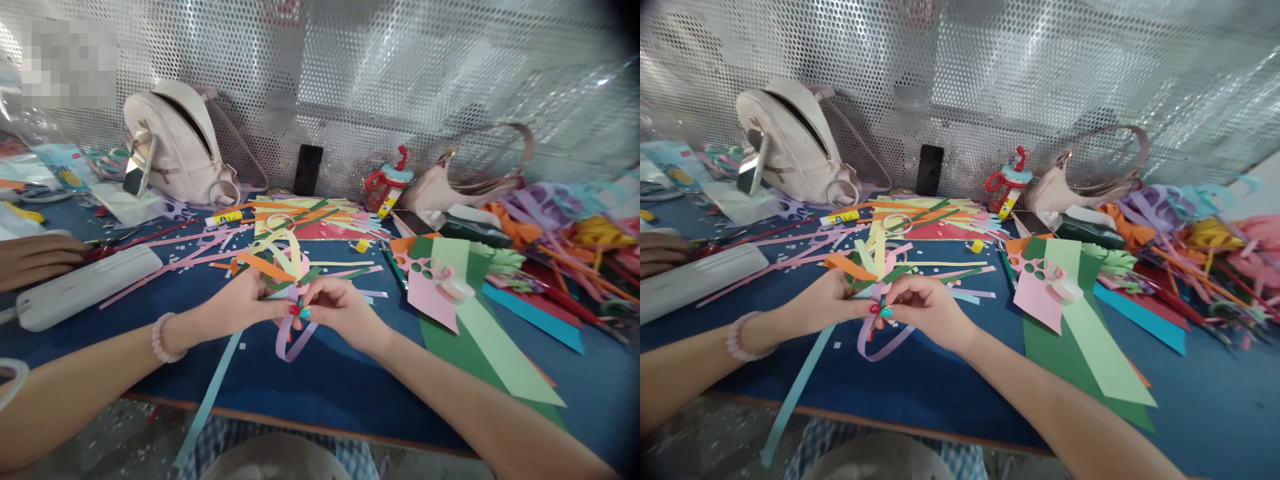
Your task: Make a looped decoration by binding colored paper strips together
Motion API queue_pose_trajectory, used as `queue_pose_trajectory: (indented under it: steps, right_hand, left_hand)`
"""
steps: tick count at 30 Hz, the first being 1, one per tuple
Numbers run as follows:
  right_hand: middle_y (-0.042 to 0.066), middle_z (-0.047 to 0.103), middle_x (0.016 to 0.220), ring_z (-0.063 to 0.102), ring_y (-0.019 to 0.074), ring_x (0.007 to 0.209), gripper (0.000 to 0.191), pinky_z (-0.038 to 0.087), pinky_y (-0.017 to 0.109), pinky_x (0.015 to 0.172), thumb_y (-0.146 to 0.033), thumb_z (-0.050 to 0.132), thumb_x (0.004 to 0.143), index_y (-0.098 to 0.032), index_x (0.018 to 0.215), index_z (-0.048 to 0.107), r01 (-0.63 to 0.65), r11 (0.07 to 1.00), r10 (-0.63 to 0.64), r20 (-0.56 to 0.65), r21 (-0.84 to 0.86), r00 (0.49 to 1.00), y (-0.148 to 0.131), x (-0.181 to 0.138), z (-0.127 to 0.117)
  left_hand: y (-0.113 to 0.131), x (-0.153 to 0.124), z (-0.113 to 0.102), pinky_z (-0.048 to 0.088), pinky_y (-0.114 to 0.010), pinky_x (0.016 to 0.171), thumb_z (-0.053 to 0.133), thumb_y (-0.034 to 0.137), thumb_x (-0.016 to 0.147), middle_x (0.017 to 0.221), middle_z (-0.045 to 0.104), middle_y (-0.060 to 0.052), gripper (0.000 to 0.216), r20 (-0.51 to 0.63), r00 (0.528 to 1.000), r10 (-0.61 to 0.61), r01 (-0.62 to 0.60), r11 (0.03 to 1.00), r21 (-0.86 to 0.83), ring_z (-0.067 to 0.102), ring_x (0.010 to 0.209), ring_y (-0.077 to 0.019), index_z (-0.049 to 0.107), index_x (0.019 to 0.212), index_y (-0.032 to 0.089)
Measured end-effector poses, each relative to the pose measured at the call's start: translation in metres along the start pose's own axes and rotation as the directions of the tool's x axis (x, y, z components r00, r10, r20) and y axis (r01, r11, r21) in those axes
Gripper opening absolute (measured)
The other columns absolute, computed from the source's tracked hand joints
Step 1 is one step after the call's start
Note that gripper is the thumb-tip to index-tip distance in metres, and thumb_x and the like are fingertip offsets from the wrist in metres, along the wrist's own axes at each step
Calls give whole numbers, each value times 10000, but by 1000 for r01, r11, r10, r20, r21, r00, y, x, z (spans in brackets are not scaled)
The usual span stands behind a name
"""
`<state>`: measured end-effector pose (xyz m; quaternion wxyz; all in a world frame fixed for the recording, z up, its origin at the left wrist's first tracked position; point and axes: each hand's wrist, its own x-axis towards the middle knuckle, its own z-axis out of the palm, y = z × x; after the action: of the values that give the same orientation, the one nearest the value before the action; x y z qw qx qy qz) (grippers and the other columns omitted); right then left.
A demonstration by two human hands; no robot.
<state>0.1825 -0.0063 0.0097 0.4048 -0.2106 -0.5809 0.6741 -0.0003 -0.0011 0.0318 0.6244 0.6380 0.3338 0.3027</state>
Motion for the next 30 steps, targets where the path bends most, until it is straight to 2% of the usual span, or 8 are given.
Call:
queue_pose_trajectory:
  steps: [6,9,12,15,18,21,26,30]
  right_hand:
    - [28,604,862,578,117,788,160,490,258,703,-273,684,745,-174,753,559,64,994,-65,-10,-91,998,-6,-2,-7]
    - [24,619,831,580,135,844,122,476,294,749,-259,622,806,-193,810,520,85,995,-81,60,-60,995,-10,-5,-12]
    - [-6,585,744,575,114,761,106,465,264,702,-256,614,814,-194,817,528,132,985,-127,57,-107,990,-15,-5,-17]
    - [-2,576,777,553,90,684,105,457,228,631,-263,624,799,-187,806,553,138,948,-153,-30,-287,988,-21,-4,-21]
    - [9,598,803,572,99,706,85,463,224,629,-198,597,795,-186,866,552,85,835,-157,-88,-543,984,-26,-4,-23]
    - [10,623,812,599,112,750,190,470,234,663,-131,546,801,-194,977,513,69,709,-162,-67,-701,984,-29,-5,-22]
    - [18,631,838,587,112,756,87,457,223,674,-124,513,832,-187,833,572,150,478,-180,71,-865,981,-31,-7,-16]
    - [12,616,775,566,108,715,93,435,212,646,-121,523,834,-178,813,594,190,397,-197,119,-898,973,-33,-6,-12]
  left_hand:
    - [-1,4,-4,550,-239,638,630,423,753,771,661,-11,293,-210,977,30,-24,999,31,631,663,-136,597,842,145]
    - [1,6,-9,534,-225,575,603,434,764,700,642,1,300,-279,959,44,-26,997,70,604,602,-125,608,800,136]
    - [4,4,-11,475,-195,496,551,389,802,515,570,20,311,-263,964,39,11,983,186,540,476,-96,588,635,129]
    - [8,1,-10,420,-183,473,501,342,824,424,518,15,414,-203,979,-8,74,945,318,493,426,-81,504,461,142]
    - [9,-1,-8,374,-185,449,494,319,813,412,503,16,401,-164,985,-53,115,911,397,464,408,-79,496,449,148]
    - [6,-2,-8,315,-182,400,495,282,796,413,472,34,311,-138,988,-71,125,891,436,426,387,-76,525,517,149]
    - [3,-4,-7,262,-172,386,476,192,769,448,435,52,246,-20,999,-41,45,863,503,370,396,-58,485,526,151]
    - [5,-4,-6,249,-174,396,455,171,762,454,400,61,240,35,999,2,-21,816,577,343,404,-53,463,523,151]
